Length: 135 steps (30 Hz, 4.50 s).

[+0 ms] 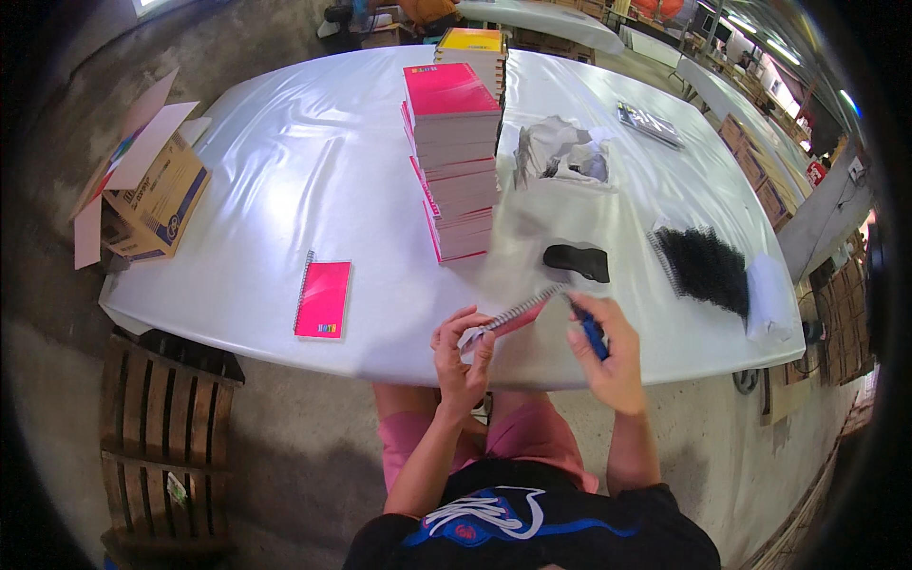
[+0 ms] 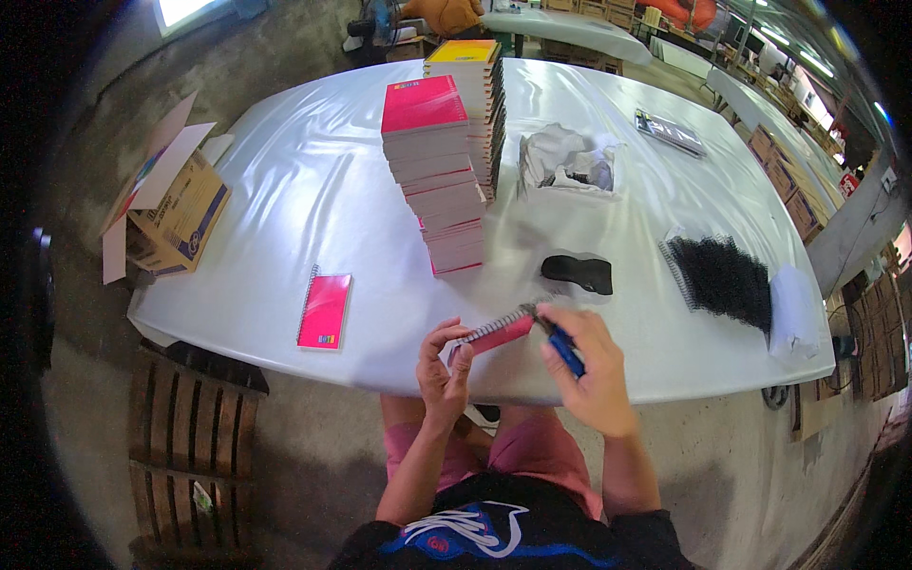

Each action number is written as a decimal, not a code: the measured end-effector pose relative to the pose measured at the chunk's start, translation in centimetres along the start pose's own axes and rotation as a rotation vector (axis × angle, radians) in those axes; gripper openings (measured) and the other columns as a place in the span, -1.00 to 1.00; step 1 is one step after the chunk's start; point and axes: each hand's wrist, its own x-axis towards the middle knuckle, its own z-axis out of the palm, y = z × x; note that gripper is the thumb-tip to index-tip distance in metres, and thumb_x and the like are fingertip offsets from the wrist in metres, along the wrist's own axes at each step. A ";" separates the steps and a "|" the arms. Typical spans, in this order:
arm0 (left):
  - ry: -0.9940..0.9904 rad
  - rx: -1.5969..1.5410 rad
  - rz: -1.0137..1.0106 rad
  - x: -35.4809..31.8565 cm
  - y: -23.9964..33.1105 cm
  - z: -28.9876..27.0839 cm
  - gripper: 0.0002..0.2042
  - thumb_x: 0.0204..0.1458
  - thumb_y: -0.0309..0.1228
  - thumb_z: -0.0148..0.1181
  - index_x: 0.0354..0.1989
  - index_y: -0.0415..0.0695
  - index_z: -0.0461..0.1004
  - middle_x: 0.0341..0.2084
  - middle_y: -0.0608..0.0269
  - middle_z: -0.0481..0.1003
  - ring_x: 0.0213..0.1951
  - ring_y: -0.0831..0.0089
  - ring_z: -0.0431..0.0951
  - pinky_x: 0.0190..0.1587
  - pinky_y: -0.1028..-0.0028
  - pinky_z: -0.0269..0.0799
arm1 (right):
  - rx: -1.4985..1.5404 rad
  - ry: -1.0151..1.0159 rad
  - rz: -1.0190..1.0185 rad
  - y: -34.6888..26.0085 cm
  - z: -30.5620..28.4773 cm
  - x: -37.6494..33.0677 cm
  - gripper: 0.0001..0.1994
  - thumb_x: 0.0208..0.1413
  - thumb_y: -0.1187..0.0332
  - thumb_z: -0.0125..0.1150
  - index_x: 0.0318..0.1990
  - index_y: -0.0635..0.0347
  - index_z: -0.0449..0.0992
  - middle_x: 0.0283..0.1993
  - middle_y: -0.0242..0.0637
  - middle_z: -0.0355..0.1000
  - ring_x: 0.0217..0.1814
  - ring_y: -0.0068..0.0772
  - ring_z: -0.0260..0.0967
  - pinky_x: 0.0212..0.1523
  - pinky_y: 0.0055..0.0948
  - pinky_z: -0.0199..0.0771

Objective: The person takes several stacks of pink notebooks from a cardboard box and places them on a table, then uses blue-handled shears to cut or crimp the metal spiral bindings.

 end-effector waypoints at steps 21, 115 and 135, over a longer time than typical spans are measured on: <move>0.165 -0.365 -0.248 -0.3 0.1 -0.1 -0.76 -0.17 -0.62 0.36 -0.26 -0.21 0.59 -0.42 0.28 0.54 -0.30 0.51 0.45 -0.18 0.52 0.36 | -0.404 -0.138 -0.053 -2.6 3.4 -3.1 -0.33 -0.31 0.55 0.26 0.12 -0.09 0.41 -0.10 -0.23 0.30 -0.06 -0.13 0.23 -0.04 -0.21 0.18; 0.058 0.487 0.133 7.6 7.3 -17.9 -0.75 -0.01 -0.39 0.24 -0.13 -0.13 0.53 -0.19 0.16 0.54 -0.20 0.22 0.53 -0.17 0.42 0.31 | 0.451 -0.563 0.020 -7.2 17.3 8.6 -0.06 -0.09 0.33 0.41 0.39 -0.03 -0.13 -0.03 -0.20 0.38 -0.24 -0.52 0.40 -0.27 -0.49 0.41; -0.111 0.863 -0.134 5.6 -2.8 -24.0 -0.49 -0.15 -0.08 0.32 0.01 0.01 0.51 0.10 0.37 0.39 0.09 0.43 0.36 0.07 0.29 0.00 | -0.071 -0.151 -0.470 -8.9 15.8 14.3 -0.61 -0.13 0.46 0.33 -0.05 0.07 0.49 -0.25 -0.24 0.42 -0.27 -0.19 0.39 -0.24 -0.32 0.42</move>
